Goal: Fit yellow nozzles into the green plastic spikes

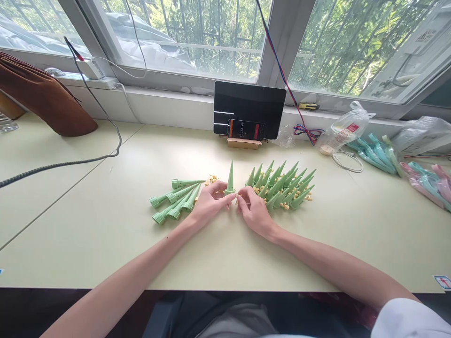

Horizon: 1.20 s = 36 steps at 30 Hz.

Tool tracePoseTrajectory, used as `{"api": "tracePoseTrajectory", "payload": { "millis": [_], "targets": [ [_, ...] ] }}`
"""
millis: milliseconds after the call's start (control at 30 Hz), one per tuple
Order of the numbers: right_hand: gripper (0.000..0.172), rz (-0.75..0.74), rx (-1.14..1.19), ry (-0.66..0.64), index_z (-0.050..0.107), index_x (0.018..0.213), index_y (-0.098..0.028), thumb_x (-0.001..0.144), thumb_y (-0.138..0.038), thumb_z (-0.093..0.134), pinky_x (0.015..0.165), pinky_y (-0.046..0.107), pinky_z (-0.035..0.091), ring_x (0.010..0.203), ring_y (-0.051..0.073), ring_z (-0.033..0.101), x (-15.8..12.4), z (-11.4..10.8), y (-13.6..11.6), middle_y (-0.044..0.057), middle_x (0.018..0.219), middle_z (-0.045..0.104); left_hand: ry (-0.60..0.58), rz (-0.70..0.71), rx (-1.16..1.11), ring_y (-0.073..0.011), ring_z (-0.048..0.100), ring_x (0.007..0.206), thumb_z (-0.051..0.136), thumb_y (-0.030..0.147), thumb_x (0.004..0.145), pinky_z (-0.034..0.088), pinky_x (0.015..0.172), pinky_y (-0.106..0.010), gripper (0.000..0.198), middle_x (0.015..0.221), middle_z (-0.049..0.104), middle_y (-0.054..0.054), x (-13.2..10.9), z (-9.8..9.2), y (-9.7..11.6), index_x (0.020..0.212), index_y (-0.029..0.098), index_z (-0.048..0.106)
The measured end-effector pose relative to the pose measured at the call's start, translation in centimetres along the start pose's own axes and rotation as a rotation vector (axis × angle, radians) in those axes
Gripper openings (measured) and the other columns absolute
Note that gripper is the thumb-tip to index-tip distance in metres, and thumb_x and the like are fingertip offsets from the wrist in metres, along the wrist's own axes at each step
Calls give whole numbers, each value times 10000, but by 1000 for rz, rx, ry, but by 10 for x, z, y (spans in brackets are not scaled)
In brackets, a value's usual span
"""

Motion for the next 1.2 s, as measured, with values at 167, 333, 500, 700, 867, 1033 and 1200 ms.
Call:
{"api": "tracePoseTrajectory", "payload": {
  "millis": [167, 333, 500, 700, 867, 1033, 1200],
  "targets": [
    [142, 0, -1, -5, 472, 932, -240, 996, -359, 428, 585, 296, 486, 598, 162, 606, 0, 0, 0, -10, 759, 574, -5, 4, 4, -127, 621, 616, 826, 399, 662, 541, 582, -279, 388, 872, 605, -21, 0, 1, 1, 891, 164, 620],
    [131, 11, 9, 1, 477, 939, -239, 991, -352, 436, 585, 296, 485, 598, 161, 608, 0, -1, 0, -10, 771, 579, 14, 2, -15, -114, 610, 601, 836, 361, 658, 532, 564, -268, 368, 860, 569, -2, 0, 1, 2, 879, 171, 613],
    [130, 24, 24, 1, 485, 952, -235, 988, -352, 442, 600, 296, 487, 614, 164, 611, 0, -1, 1, -8, 778, 591, 18, 1, -27, -116, 615, 603, 835, 331, 665, 535, 561, -271, 351, 865, 554, 0, -1, 1, 2, 886, 170, 615],
    [149, 37, 54, -9, 484, 955, -234, 991, -374, 449, 600, 294, 487, 623, 163, 620, 0, 0, 3, 5, 824, 626, 27, 6, -11, -118, 616, 609, 833, 349, 670, 539, 563, -271, 349, 862, 573, -2, -1, 0, 2, 883, 172, 621],
    [164, 40, 50, -14, 481, 944, -235, 994, -389, 451, 612, 294, 492, 620, 165, 623, 0, 0, 4, 4, 795, 658, 23, 7, -15, -118, 610, 620, 813, 367, 696, 537, 559, -262, 333, 824, 563, 3, -2, 1, 4, 875, 164, 618],
    [204, 69, 70, -21, 478, 935, -234, 983, -431, 464, 627, 305, 520, 652, 184, 651, 0, 2, 7, 11, 762, 667, 16, 1, 1, -109, 607, 594, 807, 367, 702, 539, 567, -262, 331, 814, 565, 9, -2, 2, 5, 873, 160, 612],
    [183, 72, 83, -30, 475, 924, -239, 979, -414, 477, 630, 307, 528, 671, 189, 653, 0, 2, 8, 14, 749, 670, 17, 0, 0, -103, 606, 586, 803, 375, 706, 530, 563, -257, 338, 828, 561, 8, -2, 1, 5, 877, 161, 606]
  ]
}}
Point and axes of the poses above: each hand's wrist, its own x-axis towards the middle knuckle, its own z-axis out of the palm, y = z × x, the point moved 7 cm from there along x, towards the middle knuckle
